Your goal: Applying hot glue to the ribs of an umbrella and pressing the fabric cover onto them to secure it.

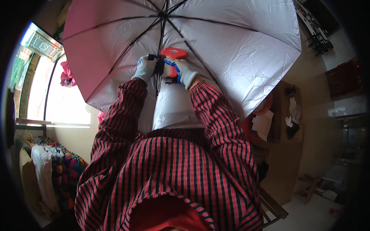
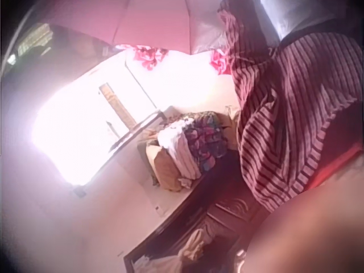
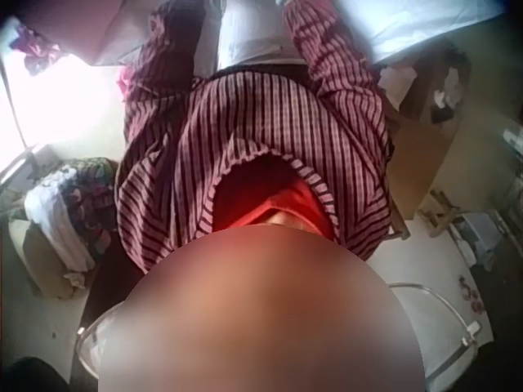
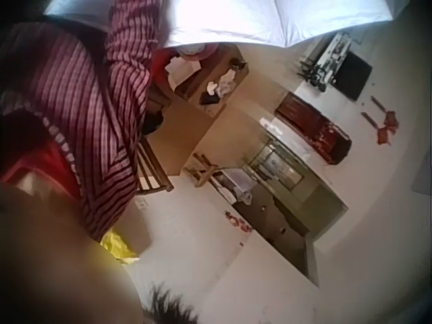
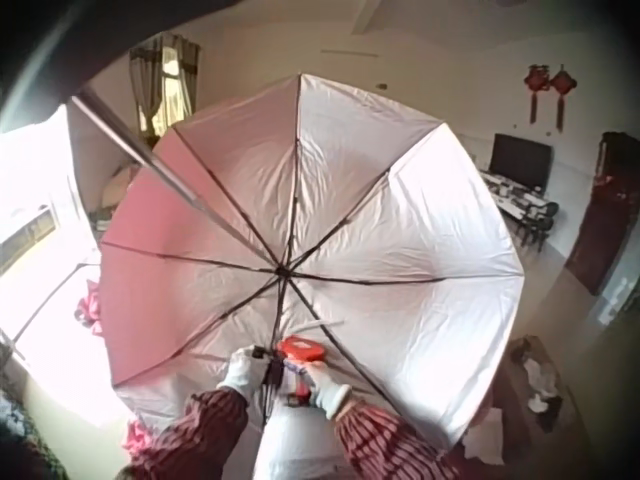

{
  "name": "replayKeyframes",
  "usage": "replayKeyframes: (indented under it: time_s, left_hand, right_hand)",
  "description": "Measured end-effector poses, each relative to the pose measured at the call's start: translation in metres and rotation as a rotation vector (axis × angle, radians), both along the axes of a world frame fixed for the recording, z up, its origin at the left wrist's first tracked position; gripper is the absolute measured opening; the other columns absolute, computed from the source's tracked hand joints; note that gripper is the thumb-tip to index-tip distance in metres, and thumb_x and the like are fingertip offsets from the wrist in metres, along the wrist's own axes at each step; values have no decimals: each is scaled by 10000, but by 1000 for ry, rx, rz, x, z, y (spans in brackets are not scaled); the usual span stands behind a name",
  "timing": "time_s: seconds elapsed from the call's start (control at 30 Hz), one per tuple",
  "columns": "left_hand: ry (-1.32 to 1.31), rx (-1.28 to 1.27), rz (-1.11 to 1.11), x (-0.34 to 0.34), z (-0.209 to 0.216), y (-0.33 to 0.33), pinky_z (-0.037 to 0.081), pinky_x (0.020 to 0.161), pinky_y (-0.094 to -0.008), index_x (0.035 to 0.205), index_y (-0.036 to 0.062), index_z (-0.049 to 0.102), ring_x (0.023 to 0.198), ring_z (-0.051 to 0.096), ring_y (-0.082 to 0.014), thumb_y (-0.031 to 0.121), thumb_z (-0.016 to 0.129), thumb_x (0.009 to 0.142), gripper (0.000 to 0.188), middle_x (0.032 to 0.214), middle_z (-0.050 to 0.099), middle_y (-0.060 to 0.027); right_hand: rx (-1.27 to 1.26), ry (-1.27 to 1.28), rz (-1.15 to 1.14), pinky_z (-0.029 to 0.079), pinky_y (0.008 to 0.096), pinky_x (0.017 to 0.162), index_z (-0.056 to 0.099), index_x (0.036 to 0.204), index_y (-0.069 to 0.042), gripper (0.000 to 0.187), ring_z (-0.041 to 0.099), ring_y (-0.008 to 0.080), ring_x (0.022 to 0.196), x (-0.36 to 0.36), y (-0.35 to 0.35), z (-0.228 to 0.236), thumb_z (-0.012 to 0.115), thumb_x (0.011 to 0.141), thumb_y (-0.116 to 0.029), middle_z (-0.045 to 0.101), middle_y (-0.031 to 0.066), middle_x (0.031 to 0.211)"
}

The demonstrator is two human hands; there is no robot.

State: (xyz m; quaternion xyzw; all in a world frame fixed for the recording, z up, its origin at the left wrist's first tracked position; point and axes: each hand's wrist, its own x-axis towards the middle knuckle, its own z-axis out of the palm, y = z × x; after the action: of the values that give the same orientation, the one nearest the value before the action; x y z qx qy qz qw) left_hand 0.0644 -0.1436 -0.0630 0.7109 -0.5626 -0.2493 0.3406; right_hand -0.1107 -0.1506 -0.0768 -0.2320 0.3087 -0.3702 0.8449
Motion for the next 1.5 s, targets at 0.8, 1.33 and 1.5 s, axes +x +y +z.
replayKeyframes:
  time_s: [0.8, 1.33, 1.5]
  left_hand:
    - [-327, 470, -211, -6, -14, 41, 529, 757, -369, 936, 3, 693, 869, 665, -324, 256, 687, 685, 357, 891, 674, -210]
    - [-121, 518, -299, 8, -26, 29, 543, 583, -338, 851, -16, 701, 634, 676, -234, 206, 691, 724, 256, 724, 683, -139]
    - [-87, 525, -270, 5, -12, 33, 537, 566, -327, 856, -34, 694, 622, 672, -216, 199, 698, 725, 268, 711, 683, -127]
  right_hand:
    - [204, 411, -208, 533, 379, 503, 561, 969, -38, 198, 628, 220, 574, 41, 168, -36, 644, 838, -162, 623, 74, 748]
    - [270, -221, 125, 515, 358, 792, 556, 1026, -49, 211, 630, 229, 869, 11, 160, -64, 572, 902, -218, 632, 79, 907]
    - [-482, 49, 108, 499, 358, 823, 553, 1060, -68, 215, 624, 238, 914, 3, 168, -64, 492, 949, -243, 639, 78, 967]
